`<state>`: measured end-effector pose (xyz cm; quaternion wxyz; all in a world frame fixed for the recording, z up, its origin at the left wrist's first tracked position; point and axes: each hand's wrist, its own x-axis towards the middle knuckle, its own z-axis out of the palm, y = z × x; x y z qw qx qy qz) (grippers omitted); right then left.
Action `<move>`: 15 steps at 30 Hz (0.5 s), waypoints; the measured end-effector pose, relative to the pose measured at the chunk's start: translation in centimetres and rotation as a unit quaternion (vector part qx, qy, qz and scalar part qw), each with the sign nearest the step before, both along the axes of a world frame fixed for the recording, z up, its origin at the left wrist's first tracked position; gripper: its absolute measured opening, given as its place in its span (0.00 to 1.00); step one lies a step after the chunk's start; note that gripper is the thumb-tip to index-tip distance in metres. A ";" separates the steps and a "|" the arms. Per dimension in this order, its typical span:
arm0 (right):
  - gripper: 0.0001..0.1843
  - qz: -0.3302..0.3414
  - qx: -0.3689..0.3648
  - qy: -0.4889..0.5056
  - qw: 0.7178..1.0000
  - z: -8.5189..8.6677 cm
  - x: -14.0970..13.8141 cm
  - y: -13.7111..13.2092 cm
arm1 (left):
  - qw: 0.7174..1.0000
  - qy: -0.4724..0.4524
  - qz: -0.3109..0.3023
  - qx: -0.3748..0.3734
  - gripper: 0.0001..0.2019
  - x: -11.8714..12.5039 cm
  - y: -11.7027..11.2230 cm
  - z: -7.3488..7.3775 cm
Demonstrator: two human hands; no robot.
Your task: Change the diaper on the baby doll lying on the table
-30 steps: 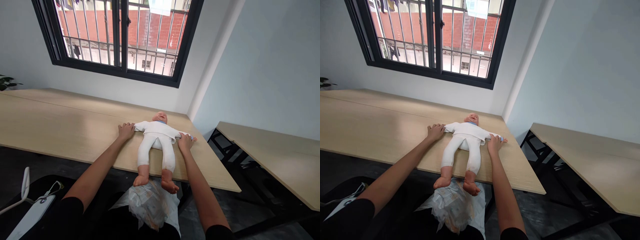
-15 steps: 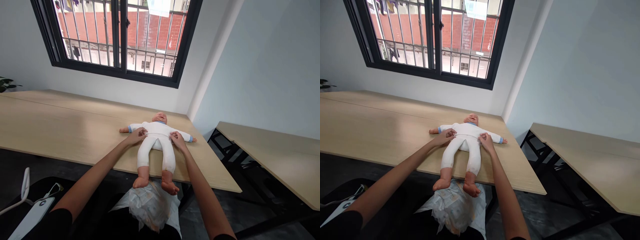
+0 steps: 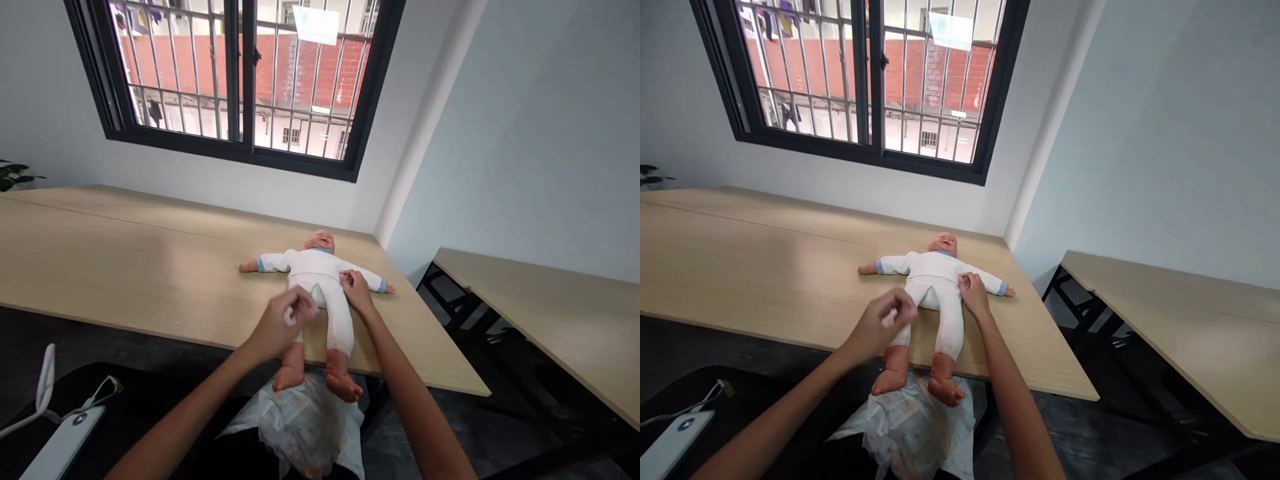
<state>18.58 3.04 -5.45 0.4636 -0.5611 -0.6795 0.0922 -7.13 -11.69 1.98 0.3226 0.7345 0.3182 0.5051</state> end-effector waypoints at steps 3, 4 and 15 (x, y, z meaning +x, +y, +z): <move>0.14 -0.023 0.017 -0.042 0.999 0.0 -0.1 -0.2 | 0.924 0.187 -0.322 -0.089 0.10 -0.7 -7.1 1.0; 0.14 -0.030 0.018 -0.050 0.998 0.0 -0.1 -0.2 | 0.883 0.232 -0.400 -0.085 0.13 -0.8 -8.4 0.5; 0.12 -0.070 0.000 -0.095 0.993 0.4 -0.3 -0.5 | 0.895 0.376 -0.187 -0.153 0.25 1.1 -7.7 -13.5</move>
